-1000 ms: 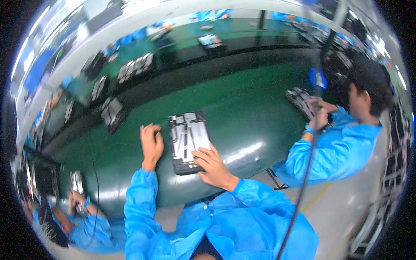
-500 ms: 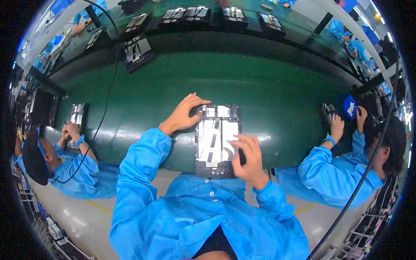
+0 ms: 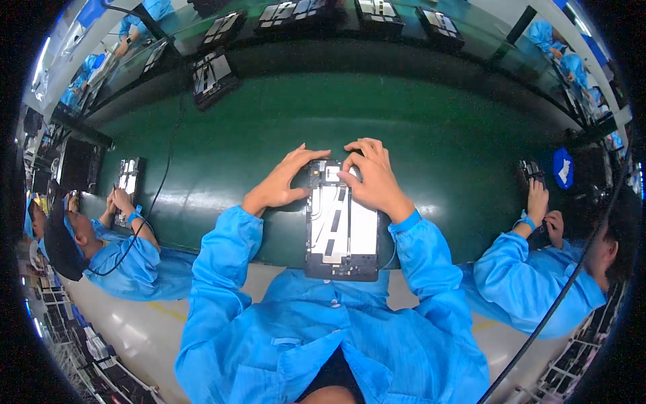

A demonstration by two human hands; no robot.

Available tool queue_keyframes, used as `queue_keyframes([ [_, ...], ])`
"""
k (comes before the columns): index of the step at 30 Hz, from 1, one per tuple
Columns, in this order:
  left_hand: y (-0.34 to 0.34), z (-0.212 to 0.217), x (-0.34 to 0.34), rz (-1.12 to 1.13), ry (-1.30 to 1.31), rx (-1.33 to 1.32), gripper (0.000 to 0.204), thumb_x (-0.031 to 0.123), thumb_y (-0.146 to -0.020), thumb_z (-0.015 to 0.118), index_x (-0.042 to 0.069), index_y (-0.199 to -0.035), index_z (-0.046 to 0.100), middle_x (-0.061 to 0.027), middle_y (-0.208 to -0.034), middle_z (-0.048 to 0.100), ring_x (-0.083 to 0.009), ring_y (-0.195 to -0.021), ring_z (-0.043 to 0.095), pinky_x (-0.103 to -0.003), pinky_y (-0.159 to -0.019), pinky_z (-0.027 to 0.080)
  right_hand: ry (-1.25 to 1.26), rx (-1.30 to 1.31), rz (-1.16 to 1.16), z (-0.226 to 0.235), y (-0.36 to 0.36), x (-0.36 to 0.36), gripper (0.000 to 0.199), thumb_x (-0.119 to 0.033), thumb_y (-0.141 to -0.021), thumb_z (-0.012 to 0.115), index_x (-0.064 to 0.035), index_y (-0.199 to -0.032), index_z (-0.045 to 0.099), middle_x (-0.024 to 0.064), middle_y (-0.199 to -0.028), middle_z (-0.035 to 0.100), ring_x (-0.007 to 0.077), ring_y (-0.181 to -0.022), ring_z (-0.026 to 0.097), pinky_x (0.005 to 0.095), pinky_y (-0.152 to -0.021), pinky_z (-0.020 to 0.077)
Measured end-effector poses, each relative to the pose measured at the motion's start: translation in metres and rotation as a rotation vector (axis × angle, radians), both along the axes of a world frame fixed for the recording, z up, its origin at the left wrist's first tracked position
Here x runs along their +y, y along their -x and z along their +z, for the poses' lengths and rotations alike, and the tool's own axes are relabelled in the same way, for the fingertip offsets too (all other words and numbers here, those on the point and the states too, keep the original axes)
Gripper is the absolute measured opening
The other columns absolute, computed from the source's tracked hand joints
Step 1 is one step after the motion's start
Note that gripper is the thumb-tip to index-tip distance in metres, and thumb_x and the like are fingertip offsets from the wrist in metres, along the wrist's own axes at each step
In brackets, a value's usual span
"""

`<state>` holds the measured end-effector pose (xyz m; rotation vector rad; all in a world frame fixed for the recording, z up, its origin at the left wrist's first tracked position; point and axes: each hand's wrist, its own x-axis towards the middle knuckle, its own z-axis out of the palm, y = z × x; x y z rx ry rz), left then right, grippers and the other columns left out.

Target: The person assembles tablet devices on an assembly line by connecting ribbon cables and pressing internal components into tablet casings by hand, then moves the assembled tablets down the conveyor belt and receives new ones.

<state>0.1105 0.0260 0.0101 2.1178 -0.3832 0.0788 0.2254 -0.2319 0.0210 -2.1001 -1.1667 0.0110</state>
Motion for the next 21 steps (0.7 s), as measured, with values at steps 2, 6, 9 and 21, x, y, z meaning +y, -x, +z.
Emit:
queue_keyframes([
  [2,0.000,0.001,0.002,-0.015,-0.018,0.059,0.098,0.010,-0.073,0.078,0.012,-0.167,0.051,-0.0125,-0.167,0.056,-0.0396,-0.159,0.045,-0.061,-0.141,0.012,-0.003,-0.024,0.013,-0.002,0.001,0.001,0.015,-0.015,-0.089,0.084,-0.0096,-0.092,0.071,0.0118,-0.139,0.067,0.0382,-0.143,0.050,0.0518,-0.118,0.0394],
  [6,-0.001,0.006,0.002,-0.031,-0.011,0.069,0.099,0.010,-0.072,0.078,0.013,-0.168,0.050,-0.0142,-0.166,0.056,-0.0407,-0.160,0.043,-0.061,-0.141,0.012,-0.016,-0.037,0.027,-0.006,0.001,0.001,0.019,-0.016,-0.089,0.085,-0.0076,-0.094,0.069,0.0116,-0.138,0.067,0.0399,-0.140,0.052,0.0522,-0.118,0.0400],
  [9,0.000,0.009,0.003,-0.040,-0.008,0.075,0.100,0.009,-0.072,0.078,0.012,-0.168,0.050,-0.0157,-0.165,0.056,-0.0405,-0.160,0.043,-0.061,-0.141,0.012,-0.039,-0.045,0.018,0.000,0.005,0.005,0.019,-0.015,-0.089,0.085,-0.0077,-0.096,0.069,0.0117,-0.135,0.068,0.0401,-0.137,0.053,0.0523,-0.116,0.0418],
  [21,0.001,0.012,0.003,-0.049,0.002,0.058,0.096,0.003,-0.076,0.078,0.012,-0.167,0.049,-0.0193,-0.157,0.060,-0.0403,-0.153,0.051,-0.063,-0.140,0.014,-0.034,-0.068,0.003,-0.005,0.017,0.008,0.017,-0.012,-0.090,0.082,-0.0059,-0.099,0.069,0.0121,-0.130,0.068,0.0394,-0.134,0.056,0.0524,-0.111,0.0453],
])
